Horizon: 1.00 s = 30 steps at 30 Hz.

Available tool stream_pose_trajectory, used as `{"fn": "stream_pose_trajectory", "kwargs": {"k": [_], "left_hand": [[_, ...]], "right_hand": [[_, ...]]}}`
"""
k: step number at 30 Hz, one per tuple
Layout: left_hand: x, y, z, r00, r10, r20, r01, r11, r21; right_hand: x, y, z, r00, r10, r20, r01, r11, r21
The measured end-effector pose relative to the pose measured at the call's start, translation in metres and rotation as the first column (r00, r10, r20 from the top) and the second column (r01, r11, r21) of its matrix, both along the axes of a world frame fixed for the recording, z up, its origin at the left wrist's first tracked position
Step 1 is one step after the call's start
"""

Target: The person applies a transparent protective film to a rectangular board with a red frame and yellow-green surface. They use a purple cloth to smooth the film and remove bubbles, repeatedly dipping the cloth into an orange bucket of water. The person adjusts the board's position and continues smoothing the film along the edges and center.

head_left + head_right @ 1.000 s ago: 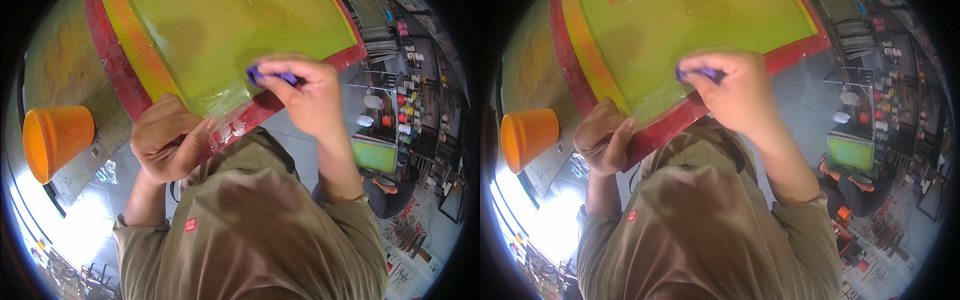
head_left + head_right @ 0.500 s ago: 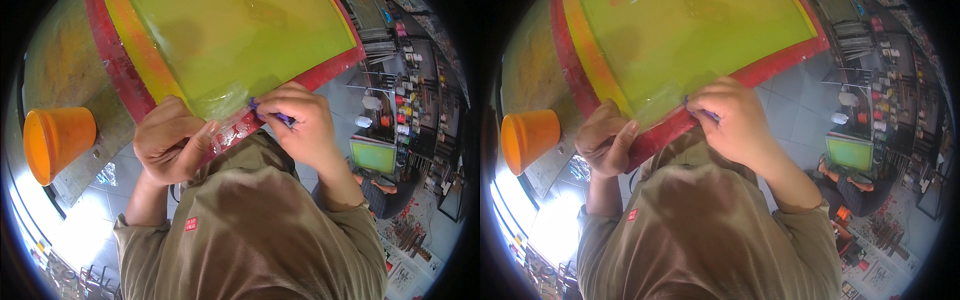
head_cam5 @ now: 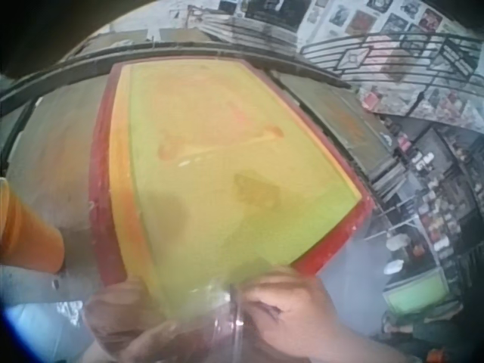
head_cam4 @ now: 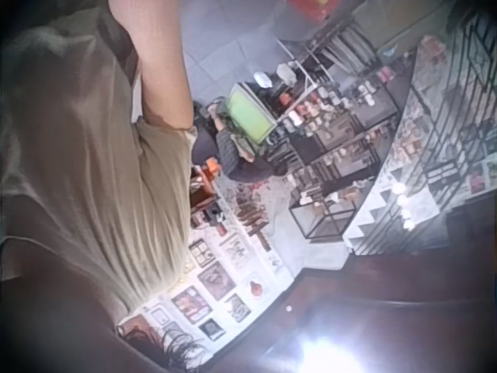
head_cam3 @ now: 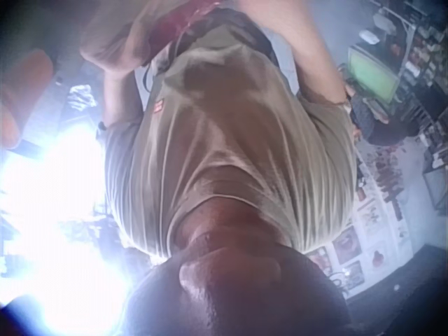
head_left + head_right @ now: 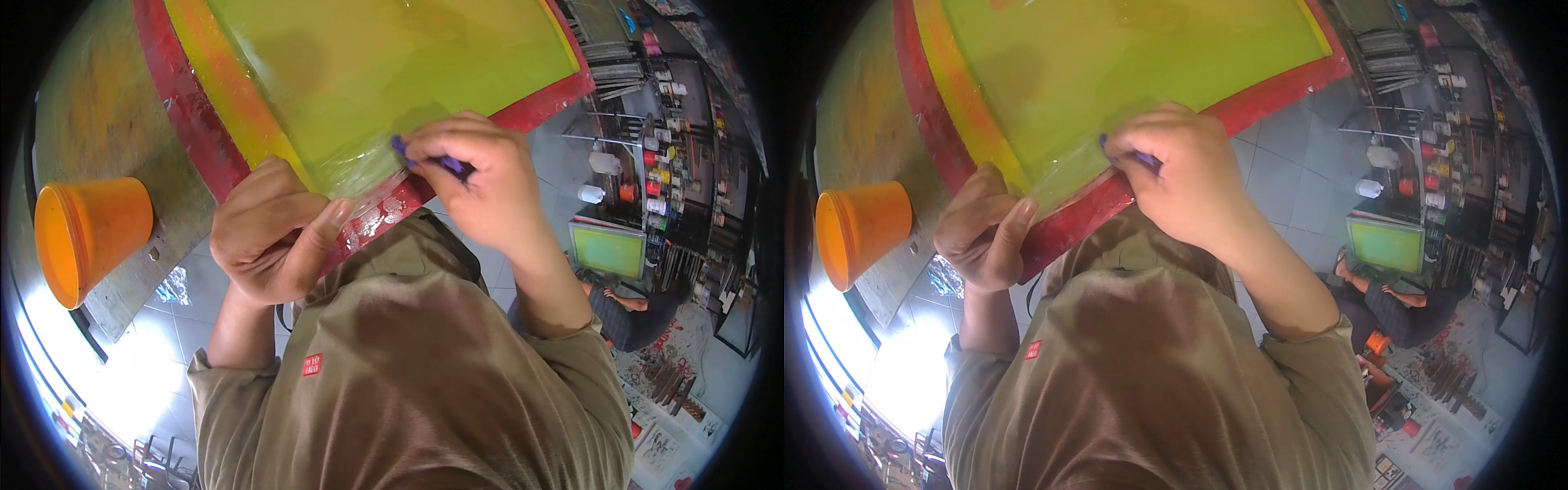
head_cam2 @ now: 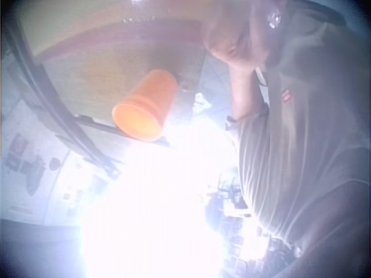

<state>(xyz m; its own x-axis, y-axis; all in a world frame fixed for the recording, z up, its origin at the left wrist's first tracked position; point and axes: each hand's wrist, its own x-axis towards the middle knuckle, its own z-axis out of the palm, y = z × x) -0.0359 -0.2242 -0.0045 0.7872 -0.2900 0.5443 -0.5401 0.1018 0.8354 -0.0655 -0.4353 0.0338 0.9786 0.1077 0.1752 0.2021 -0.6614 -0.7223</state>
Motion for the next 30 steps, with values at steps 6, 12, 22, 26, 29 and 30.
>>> {"fn": "stream_pose_trajectory", "kwargs": {"k": [6, 12, 22, 26, 29, 30], "left_hand": [[-0.001, 0.001, 0.001, 1.000, 0.002, -0.013, -0.002, 1.000, -0.008], [0.000, -0.001, -0.002, 1.000, 0.017, 0.019, -0.017, 1.000, -0.022], [-0.001, 0.002, -0.003, 0.999, 0.045, 0.006, -0.044, 0.999, -0.022], [-0.002, 0.001, -0.001, 0.999, 0.036, -0.003, -0.036, 0.999, -0.034], [-0.002, 0.003, -0.001, 1.000, 0.019, -0.014, -0.020, 0.999, -0.032], [-0.002, 0.003, -0.001, 1.000, 0.014, -0.011, -0.014, 0.999, -0.040]], "right_hand": [[-0.015, -0.017, 0.017, 0.975, 0.065, -0.212, -0.057, 0.997, 0.044], [0.019, -0.003, -0.001, 0.993, -0.115, 0.008, 0.114, 0.989, 0.094], [-0.009, -0.007, 0.012, 0.989, 0.112, -0.093, -0.119, 0.990, -0.075], [-0.010, -0.022, 0.011, 0.978, 0.027, -0.205, -0.024, 1.000, 0.016], [-0.003, -0.035, 0.016, 0.857, 0.044, -0.513, 0.257, 0.826, 0.501], [0.000, -0.038, 0.018, 0.788, 0.105, -0.606, 0.362, 0.718, 0.595]]}}
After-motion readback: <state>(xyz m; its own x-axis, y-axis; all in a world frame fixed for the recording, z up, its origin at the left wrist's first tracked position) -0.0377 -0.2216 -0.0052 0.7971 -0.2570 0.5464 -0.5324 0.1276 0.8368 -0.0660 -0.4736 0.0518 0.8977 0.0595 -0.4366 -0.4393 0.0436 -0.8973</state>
